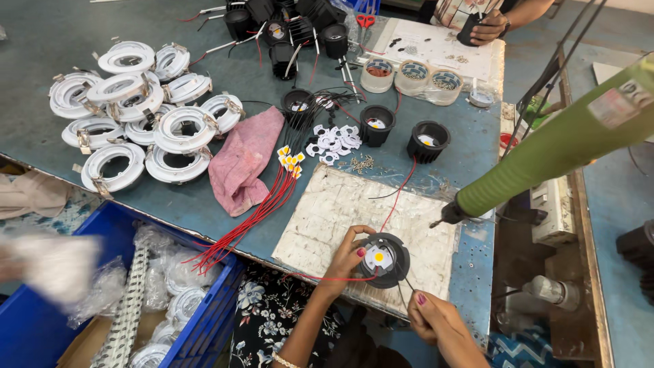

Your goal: The person assembles LED light fixtures by inserting LED modules into black housings, connecting red and black wires, and securing components with a green electric screwdriver. The person handles multiple housings and wires, placing finished units on the table.

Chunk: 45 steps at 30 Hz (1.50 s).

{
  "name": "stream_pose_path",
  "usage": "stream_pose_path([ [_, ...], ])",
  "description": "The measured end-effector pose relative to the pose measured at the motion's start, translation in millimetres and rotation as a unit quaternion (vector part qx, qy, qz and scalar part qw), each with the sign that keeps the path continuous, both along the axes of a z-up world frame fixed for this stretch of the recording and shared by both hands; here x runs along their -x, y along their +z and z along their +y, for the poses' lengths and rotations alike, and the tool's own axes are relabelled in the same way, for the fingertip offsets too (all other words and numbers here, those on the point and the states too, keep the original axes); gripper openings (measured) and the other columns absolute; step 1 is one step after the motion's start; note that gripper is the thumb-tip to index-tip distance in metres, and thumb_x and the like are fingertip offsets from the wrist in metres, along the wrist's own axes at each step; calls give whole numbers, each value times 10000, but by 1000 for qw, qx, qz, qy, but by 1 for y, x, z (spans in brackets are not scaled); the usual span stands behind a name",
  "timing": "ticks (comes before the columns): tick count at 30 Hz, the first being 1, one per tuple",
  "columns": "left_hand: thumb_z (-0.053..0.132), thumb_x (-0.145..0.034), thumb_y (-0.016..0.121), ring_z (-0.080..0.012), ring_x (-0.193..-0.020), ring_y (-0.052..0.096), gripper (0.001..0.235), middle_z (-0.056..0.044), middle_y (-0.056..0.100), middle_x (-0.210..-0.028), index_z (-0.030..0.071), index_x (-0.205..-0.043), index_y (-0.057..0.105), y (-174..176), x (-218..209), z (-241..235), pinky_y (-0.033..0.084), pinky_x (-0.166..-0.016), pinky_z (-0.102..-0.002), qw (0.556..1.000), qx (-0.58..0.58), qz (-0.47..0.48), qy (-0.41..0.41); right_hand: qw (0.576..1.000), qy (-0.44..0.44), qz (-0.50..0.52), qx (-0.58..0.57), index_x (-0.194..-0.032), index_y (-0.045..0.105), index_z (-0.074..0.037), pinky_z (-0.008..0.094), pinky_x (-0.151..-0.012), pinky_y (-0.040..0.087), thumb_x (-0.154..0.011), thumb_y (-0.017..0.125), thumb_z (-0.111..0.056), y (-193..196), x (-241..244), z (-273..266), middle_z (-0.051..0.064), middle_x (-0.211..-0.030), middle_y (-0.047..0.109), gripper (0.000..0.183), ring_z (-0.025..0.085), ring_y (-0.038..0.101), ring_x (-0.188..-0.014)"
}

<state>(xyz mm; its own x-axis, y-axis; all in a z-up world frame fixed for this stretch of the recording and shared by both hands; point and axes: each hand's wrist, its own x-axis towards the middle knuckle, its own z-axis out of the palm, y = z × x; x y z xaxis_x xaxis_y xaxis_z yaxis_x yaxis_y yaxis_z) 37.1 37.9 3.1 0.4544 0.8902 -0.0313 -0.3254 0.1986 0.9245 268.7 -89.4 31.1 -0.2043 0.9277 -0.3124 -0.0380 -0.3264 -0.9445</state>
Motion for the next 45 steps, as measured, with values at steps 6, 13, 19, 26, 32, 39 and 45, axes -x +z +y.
stream_pose_path([
  [6, 353, -881, 741, -177, -1196, 570, 689, -140, 591, -1283, 59, -1421, 429, 3, 2, -3, 463, -1046, -306, 992, -114, -50, -38, 996, -40, 40, 76, -738, 428, -86, 295, -415, 162, -1038, 428, -396, 22, 24, 24, -39, -535, 274, 431, 92, 197, -449],
  [13, 323, -860, 759, -167, -1148, 584, 704, -121, 610, -1252, 73, -1427, 425, 12, 4, -9, 478, -1009, -301, 992, -114, -37, -40, 992, -65, 47, 99, -737, 441, -95, 293, -381, 140, -1038, 422, -383, 21, 32, 33, -47, -521, 268, 417, 80, 179, -416],
  [19, 262, -807, 819, -154, -1156, 607, 739, -64, 589, -1254, 80, -1424, 454, 25, 5, -14, 506, -1010, -308, 990, -121, -4, -66, 989, -89, 39, 112, -715, 425, -96, 296, -367, 123, -1024, 423, -340, 12, 32, 38, -46, -503, 271, 394, 77, 164, -399],
  [26, 261, -808, 830, -154, -1194, 598, 750, -60, 579, -1304, 77, -1442, 472, 30, 5, -15, 492, -1043, -314, 991, -110, -17, -73, 989, -97, 34, 109, -713, 422, -95, 297, -367, 115, -1024, 422, -330, 11, 31, 38, -52, -506, 264, 390, 72, 151, -402],
  [32, 245, -808, 829, -162, -1220, 588, 758, -73, 575, -1311, 68, -1448, 463, 27, 4, -14, 477, -1069, -314, 990, -115, -31, -75, 989, -103, 31, 98, -717, 430, -97, 298, -364, 118, -1026, 425, -328, 14, 33, 38, -51, -502, 272, 386, 73, 155, -401],
  [39, 255, -858, 754, -176, -1235, 563, 678, -89, 584, -1292, 57, -1446, 483, 25, 3, -11, 436, -1091, -312, 992, -111, -50, -28, 989, -106, 25, 95, -707, 428, -99, 297, -356, 113, -1025, 432, -316, 14, 33, 41, -50, -503, 276, 385, 69, 145, -395],
  [45, 271, -861, 748, -182, -1237, 532, 677, -94, 559, -1297, 37, -1436, 477, 26, 4, -12, 413, -1094, -316, 991, -126, -39, -29, 991, -91, 18, 93, -695, 424, -99, 290, -362, 123, -1027, 433, -323, 16, 36, 47, -51, -508, 283, 401, 66, 158, -403],
])
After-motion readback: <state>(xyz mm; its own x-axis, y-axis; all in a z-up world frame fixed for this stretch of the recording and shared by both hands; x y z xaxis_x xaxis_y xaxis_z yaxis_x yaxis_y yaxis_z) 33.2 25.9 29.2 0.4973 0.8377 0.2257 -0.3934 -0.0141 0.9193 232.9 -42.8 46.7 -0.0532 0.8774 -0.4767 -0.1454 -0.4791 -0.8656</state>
